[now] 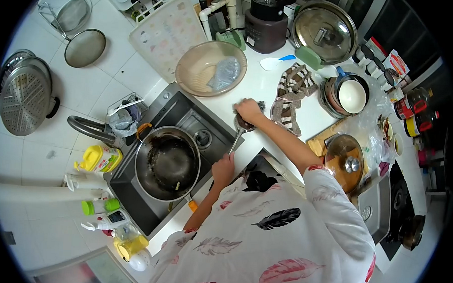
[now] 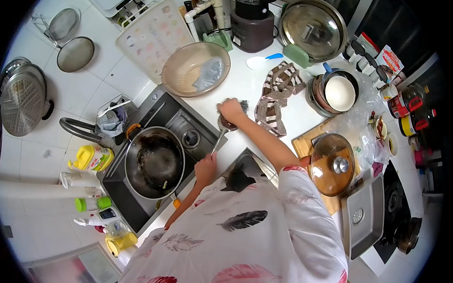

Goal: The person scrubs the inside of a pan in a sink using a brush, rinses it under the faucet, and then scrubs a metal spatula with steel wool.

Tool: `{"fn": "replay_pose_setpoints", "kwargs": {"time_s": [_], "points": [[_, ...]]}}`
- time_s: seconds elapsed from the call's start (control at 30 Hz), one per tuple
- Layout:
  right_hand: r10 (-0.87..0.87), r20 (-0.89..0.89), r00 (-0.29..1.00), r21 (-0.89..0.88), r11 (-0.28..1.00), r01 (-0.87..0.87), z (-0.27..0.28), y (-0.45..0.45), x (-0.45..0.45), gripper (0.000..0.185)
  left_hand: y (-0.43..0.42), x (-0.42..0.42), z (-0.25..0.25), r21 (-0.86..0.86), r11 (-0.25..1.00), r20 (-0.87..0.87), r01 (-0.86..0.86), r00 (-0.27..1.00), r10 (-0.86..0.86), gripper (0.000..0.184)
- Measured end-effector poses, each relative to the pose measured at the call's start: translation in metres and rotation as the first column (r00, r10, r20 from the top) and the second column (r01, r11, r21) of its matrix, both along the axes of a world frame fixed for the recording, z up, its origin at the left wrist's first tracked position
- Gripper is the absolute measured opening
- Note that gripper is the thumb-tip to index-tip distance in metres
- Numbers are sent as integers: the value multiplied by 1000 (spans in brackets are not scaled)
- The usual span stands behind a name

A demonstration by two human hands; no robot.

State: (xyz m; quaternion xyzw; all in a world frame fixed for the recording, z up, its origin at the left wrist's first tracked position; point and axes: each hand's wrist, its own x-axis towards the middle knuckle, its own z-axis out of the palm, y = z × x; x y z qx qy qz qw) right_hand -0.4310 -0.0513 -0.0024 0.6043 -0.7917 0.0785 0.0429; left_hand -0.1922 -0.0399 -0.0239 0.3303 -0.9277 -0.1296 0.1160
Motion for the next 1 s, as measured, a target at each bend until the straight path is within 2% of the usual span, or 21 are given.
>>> {"fn": "replay_pose_setpoints", "kwargs": {"time_s": [0.07, 0.17, 0.2, 0.23, 0.33, 0.37, 0.43, 0.5, 0.57, 0.6, 0.67, 0.7, 0.77, 0.8, 0.83, 0.87, 0.9, 0.93, 0.97, 1.0], "points": [[57, -31, 998, 26, 998, -56, -2, -8, 3, 11, 0, 0, -2, -134, 991, -40, -4, 999, -2, 39], [16, -53, 998, 22, 1000, -15, 5, -4, 16, 14, 1, 0, 4, -122, 992, -41, -18, 999, 13, 40], [-23, 36, 999, 23, 999, 22, 7, -1, 18, 18, 1, 0, 3, -119, 993, -37, -11, 999, 7, 40], [-29, 41, 999, 27, 999, 28, 10, 3, 17, 18, 1, 0, 1, -114, 993, -37, -16, 999, 12, 40], [-121, 378, 918, -154, 969, 191, 11, 16, 4, 31, 0, 0, -2, -110, 994, -33, -20, 999, 16, 39], [-123, 379, 917, -152, 969, 193, 11, 20, -2, 31, -1, 0, -3, -116, 993, -36, -25, 999, 21, 39], [-306, 437, 846, -317, 827, 463, 12, 34, -13, 32, -2, -1, -3, -102, 994, -45, -29, 999, 25, 39], [-450, 260, 854, -360, 775, 519, 12, 66, -19, 30, -2, -2, -3, -87, 995, -54, -37, 998, 33, 39], [-651, 203, 731, -124, 724, 679, 6, 93, -18, 27, -1, -2, 1, -63, 998, -36, -30, 999, 27, 40], [-652, 203, 730, -121, 723, 680, 2, 105, -10, 27, -1, -2, 3, -61, 998, -34, -29, 999, 26, 40], [-693, 47, 719, -182, 702, 689, -10, 125, 2, 26, -1, -2, 7, 31, 999, -18, -32, 999, 33, 41], [-694, 48, 718, -182, 701, 690, -12, 128, -3, 26, -1, -3, 7, 30, 999, -17, -31, 999, 31, 41], [-676, 215, 705, 199, 737, 646, -15, 128, -24, 33, -1, -3, 6, 20, 999, -12, -32, 999, 32, 41], [-631, 264, 729, 219, 776, 592, -15, 132, -37, 39, -1, -1, 4, 21, 999, -5, -32, 999, 32, 41], [-652, 289, 701, 306, 757, 577, 5, 128, -47, 41, -2, -1, 1, -23, 1000, -23, -17, 1000, 17, 41], [-702, 183, 688, 219, 712, 668, 23, 126, -53, 37, -3, -1, 0, -67, 998, -43, -3, 999, 0, 40], [-726, 187, 661, 130, 686, 716, 38, 124, -66, 29, -4, -2, 2, -69, 998, -43, -4, 999, 1, 40], [-768, 162, 620, -5, 628, 778, 40, 122, -86, 24, -3, -2, 6, -21, 1000, -23, -12, 1000, 11, 40], [-800, 161, 578, -62, 576, 815, 71, 120, -91, 22, -2, -2, 7, 29, 999, -1, -21, 1000, 21, 41], [-833, 83, 547, -147, 532, 834, 82, 119, -105, 19, -1, -2, 7, 32, 999, 0, -22, 1000, 22, 41]]}}
